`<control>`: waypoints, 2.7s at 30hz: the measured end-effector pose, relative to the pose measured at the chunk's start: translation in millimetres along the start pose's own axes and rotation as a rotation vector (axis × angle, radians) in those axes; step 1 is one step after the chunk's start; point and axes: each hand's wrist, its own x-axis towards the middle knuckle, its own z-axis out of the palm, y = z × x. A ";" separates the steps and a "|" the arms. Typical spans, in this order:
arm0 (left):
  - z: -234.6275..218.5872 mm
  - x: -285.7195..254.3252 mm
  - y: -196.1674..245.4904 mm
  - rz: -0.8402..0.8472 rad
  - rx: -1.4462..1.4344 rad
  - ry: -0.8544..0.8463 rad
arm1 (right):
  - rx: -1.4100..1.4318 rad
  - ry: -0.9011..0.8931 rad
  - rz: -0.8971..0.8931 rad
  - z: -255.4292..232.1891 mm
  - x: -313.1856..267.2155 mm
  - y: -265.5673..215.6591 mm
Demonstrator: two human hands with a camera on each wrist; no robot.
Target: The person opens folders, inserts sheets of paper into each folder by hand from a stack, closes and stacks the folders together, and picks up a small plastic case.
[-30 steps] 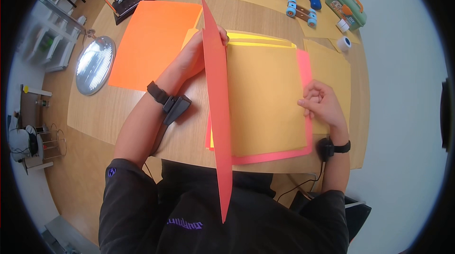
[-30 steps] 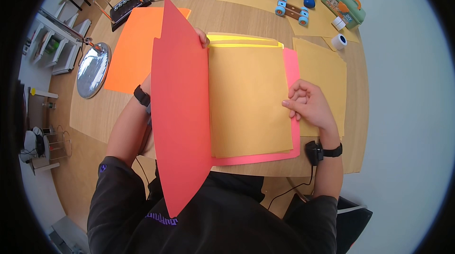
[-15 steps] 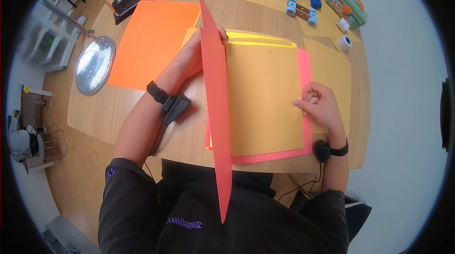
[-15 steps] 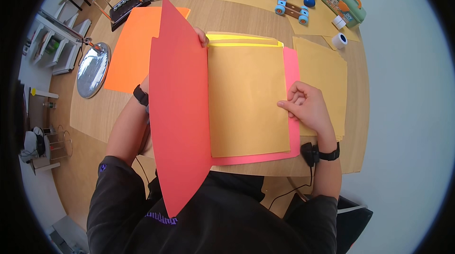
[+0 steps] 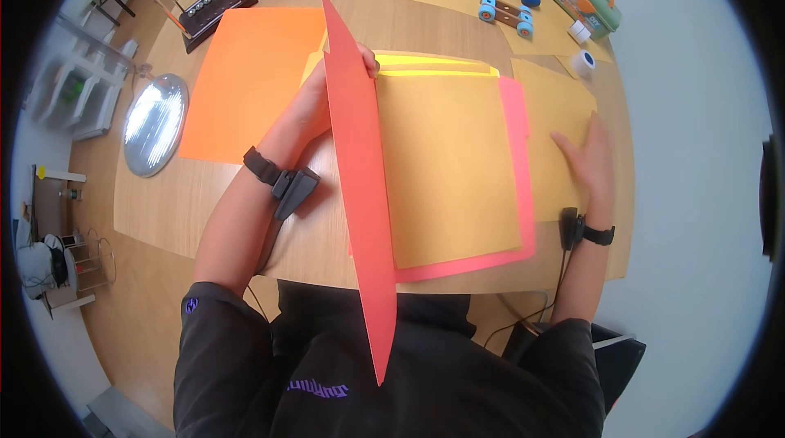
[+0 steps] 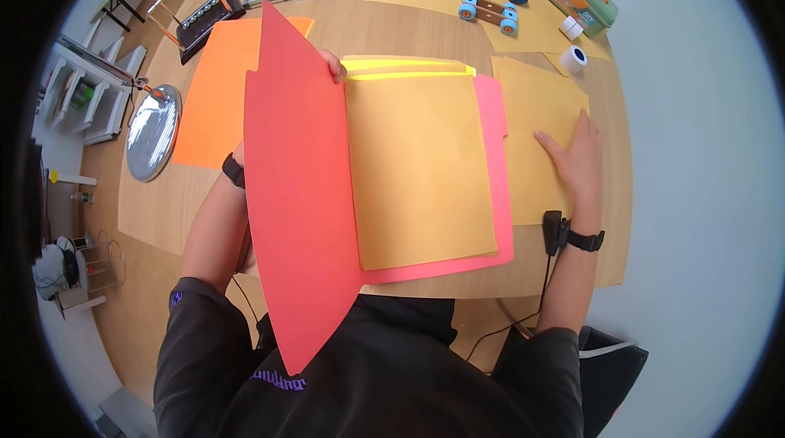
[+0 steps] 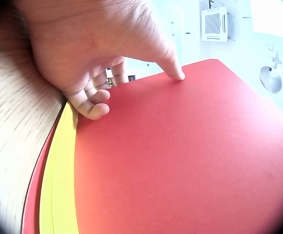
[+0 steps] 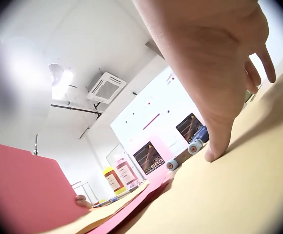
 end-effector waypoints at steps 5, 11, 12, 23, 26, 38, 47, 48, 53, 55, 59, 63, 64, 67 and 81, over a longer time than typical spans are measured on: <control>-5.2 2.9 -3.3 0.013 0.000 -0.028 | 0.031 -0.474 0.290 -23.4 15.7 -9.9; -5.1 2.4 -4.7 0.008 0.000 -0.006 | 0.062 -0.423 0.324 -26.5 13.3 -14.0; -5.8 2.7 -5.3 -0.002 -0.014 -0.004 | 0.066 -0.428 0.336 -28.5 14.1 -15.6; 6.5 -2.3 5.9 -0.022 -0.003 0.034 | 0.155 -0.291 0.359 -21.3 10.3 -8.1; 7.8 -3.2 6.9 0.007 0.025 0.035 | 0.190 -0.263 0.348 -19.4 12.0 1.8; 2.4 -0.9 1.3 0.012 0.019 0.020 | 0.208 -0.028 0.453 -16.2 16.5 20.2; 8.9 -3.8 3.9 0.059 0.030 0.052 | 0.577 0.429 0.502 -20.4 25.0 25.0; 9.6 -4.0 4.7 0.036 0.028 0.067 | 0.768 0.491 0.512 -19.8 25.0 26.2; 7.8 -2.3 1.2 0.067 0.021 0.051 | 1.042 0.512 0.587 -21.1 26.0 23.9; 11.7 -4.5 5.1 0.058 0.015 0.067 | 1.167 0.526 0.615 -19.6 26.2 25.2; 8.1 -2.6 4.8 -0.039 -0.015 0.091 | 1.303 0.454 0.740 -13.6 25.2 38.4; -3.7 5.6 -11.5 -0.106 -0.144 0.108 | 1.400 0.317 0.799 -0.1 20.9 39.0; -0.7 5.8 -9.1 -0.106 -0.142 0.104 | 1.401 0.322 0.800 2.4 20.6 36.7; 9.2 4.5 -2.6 -0.091 -0.113 0.143 | 1.483 0.195 0.821 6.4 21.2 28.7; 63.2 -16.5 14.3 0.136 1.183 -0.368 | 1.591 0.269 0.911 19.1 15.2 38.0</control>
